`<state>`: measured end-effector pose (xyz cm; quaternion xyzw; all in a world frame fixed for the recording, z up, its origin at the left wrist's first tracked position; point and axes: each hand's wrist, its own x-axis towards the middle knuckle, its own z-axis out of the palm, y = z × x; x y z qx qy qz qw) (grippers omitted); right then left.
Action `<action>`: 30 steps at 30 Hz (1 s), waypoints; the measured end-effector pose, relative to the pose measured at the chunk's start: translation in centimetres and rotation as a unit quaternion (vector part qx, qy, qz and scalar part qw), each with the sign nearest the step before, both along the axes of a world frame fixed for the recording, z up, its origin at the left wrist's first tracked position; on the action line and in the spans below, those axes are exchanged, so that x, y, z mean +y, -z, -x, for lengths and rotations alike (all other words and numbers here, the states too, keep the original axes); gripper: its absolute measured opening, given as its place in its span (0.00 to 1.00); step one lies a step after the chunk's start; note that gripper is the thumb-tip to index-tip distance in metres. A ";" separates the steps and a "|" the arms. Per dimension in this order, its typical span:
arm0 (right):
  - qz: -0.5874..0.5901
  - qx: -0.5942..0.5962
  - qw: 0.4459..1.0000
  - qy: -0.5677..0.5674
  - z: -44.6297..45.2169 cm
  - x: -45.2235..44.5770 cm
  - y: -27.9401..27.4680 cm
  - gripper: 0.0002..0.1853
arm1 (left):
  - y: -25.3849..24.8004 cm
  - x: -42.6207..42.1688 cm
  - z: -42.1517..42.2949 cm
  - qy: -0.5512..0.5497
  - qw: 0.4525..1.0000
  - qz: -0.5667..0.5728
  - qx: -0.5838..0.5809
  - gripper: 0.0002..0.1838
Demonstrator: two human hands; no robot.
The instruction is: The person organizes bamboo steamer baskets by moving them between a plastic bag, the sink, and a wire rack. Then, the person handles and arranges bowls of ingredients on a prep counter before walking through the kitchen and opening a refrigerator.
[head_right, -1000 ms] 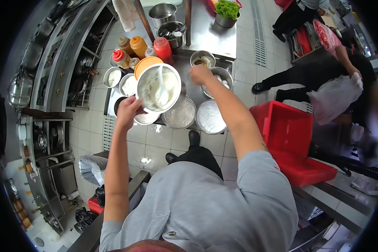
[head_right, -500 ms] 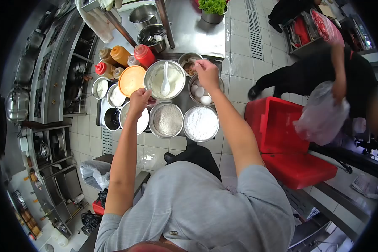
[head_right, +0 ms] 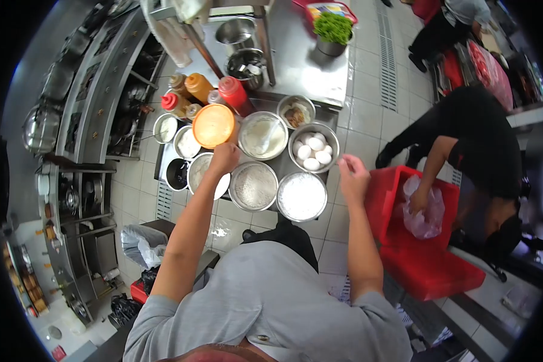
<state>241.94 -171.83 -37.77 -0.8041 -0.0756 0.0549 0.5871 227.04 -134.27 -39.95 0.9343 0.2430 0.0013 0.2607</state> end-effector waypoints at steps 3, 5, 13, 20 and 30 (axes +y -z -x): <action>0.033 -0.033 0.999 -0.002 0.5 0.1 -0.7 0.12 | -8.8 1.0 0.3 -0.052 0.992 0.113 -0.026 0.10; 0.018 -0.044 0.999 -0.017 0.4 1.5 -2.4 0.12 | -13.3 5.8 0.0 -0.047 0.990 0.036 -0.132 0.16; -0.029 -0.087 0.982 -0.162 5.3 11.3 -11.8 0.15 | -27.0 25.4 -11.9 -0.159 0.963 0.055 -0.213 0.60; 0.002 -0.137 0.968 -0.208 5.5 23.8 -17.8 0.25 | -25.4 28.3 -9.8 -0.018 0.947 0.258 -0.192 0.18; -0.236 -0.046 0.954 -0.180 6.2 46.6 -26.0 0.24 | -30.0 23.3 -2.8 0.092 0.782 0.603 -0.129 0.25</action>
